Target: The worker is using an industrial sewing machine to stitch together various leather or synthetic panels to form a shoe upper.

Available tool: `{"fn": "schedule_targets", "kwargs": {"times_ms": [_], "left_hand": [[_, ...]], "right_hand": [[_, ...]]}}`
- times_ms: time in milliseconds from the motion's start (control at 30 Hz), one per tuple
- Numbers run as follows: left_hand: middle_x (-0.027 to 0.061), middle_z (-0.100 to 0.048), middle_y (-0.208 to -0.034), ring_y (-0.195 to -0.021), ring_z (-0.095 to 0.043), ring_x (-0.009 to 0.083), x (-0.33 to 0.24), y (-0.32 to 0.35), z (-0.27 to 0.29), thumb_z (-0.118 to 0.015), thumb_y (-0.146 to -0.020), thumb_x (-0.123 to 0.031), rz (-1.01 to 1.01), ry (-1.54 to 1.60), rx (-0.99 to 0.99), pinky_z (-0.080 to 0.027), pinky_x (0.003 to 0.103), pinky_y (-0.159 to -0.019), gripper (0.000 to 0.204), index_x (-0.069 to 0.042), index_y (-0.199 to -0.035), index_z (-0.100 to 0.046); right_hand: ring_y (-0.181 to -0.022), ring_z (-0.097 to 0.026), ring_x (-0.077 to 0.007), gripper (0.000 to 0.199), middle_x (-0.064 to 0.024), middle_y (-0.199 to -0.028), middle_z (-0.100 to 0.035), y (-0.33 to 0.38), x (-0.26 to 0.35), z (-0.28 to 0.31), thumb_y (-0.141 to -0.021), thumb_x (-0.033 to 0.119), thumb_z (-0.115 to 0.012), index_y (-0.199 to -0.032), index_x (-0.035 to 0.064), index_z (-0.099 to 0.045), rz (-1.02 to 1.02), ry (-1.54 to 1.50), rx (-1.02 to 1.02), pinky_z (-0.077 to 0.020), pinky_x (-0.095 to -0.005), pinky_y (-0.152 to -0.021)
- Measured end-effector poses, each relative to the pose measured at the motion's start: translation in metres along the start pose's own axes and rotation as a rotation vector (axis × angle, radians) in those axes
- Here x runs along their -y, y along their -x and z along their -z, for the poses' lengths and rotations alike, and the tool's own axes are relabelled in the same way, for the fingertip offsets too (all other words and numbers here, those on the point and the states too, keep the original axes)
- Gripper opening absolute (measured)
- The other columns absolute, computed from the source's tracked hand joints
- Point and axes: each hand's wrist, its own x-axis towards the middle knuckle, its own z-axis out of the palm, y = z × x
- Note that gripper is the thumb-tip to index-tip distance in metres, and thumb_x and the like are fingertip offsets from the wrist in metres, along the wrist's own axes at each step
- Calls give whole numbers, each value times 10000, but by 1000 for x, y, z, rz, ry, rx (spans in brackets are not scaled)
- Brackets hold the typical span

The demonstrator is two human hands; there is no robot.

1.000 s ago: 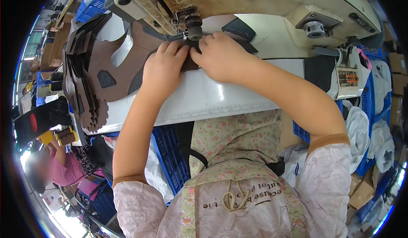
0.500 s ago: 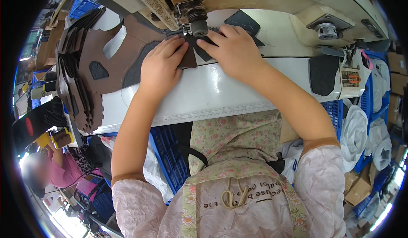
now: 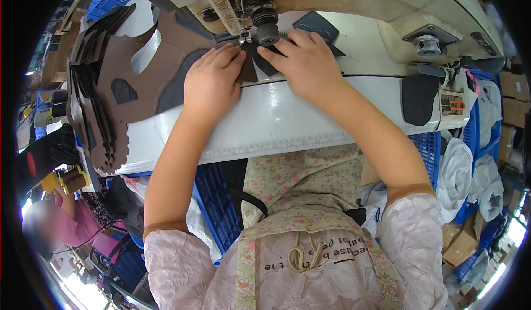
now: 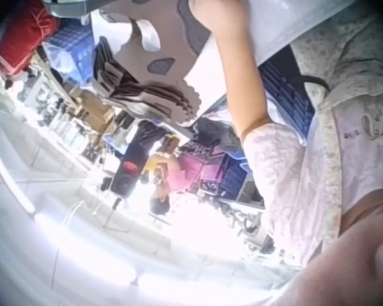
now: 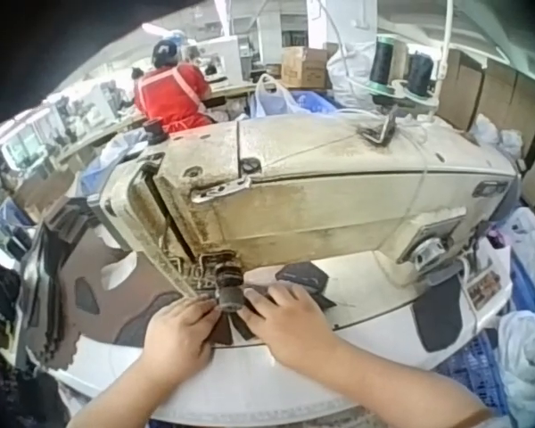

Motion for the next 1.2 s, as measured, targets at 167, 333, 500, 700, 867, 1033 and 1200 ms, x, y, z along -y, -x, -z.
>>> {"fn": "schedule_targets", "kwargs": {"times_ms": [167,333,500,700,867,1033,1200], "left_hand": [[86,-652,-1179,-1154,-613,276,-5,0,-1,-598,-641,23,27,-36,-8,-494,399,-1000,509,-52,-1137,-682],[80,-653,-1167,-1136,-620,275,-5,-2,-1,-597,-649,17,35,-61,-24,-497,395,-995,494,-57,-1129,-685],[85,-650,-1165,-1144,-616,278,-5,-1,-2,-589,-653,17,33,-48,-16,-495,400,-999,490,-54,-1128,-683],[96,-646,-1178,-1156,-609,285,-2,0,-1,-587,-641,13,25,-30,-1,-492,405,-1012,515,-54,-1144,-678],[94,-649,-1182,-1166,-608,268,-2,1,-1,-611,-656,-19,13,-50,8,-491,402,-1017,503,-51,-1155,-675],[117,-636,-1179,-1130,-616,308,-1,1,1,-599,-629,2,14,-22,9,-490,409,-1013,556,-60,-1178,-668],[124,-613,-1204,-1088,-622,331,-1,1,-1,-611,-628,-8,19,-31,38,-487,412,-1010,568,-66,-1191,-665]], "right_hand": [[-1027,-569,-218,357,-30,-1230,-646,0,0,-1,-802,131,-603,-1141,159,-713,-12,-7,-29,-441,-383,-876],[-1038,-568,-219,369,-30,-1245,-643,-1,-1,-4,-795,118,-609,-1147,160,-711,-17,-10,-26,-435,-388,-876],[-1053,-565,-220,378,-23,-1248,-642,0,-1,-4,-793,106,-607,-1151,165,-711,-33,-1,-19,-430,-392,-877],[-1065,-562,-215,381,-20,-1250,-642,0,-2,-4,-796,98,-600,-1153,172,-710,-37,-31,-2,-425,-392,-879],[-1065,-561,-216,381,-16,-1258,-639,0,-3,-5,-798,102,-596,-1152,181,-711,-35,-46,-15,-419,-396,-881],[-1068,-558,-219,387,-15,-1260,-638,-1,-3,-3,-795,117,-601,-1161,185,-707,-41,-39,5,-412,-393,-877],[-1071,-553,-225,397,-15,-1256,-638,0,-2,-4,-792,120,-606,-1172,186,-702,-48,-36,25,-407,-394,-876]]}}
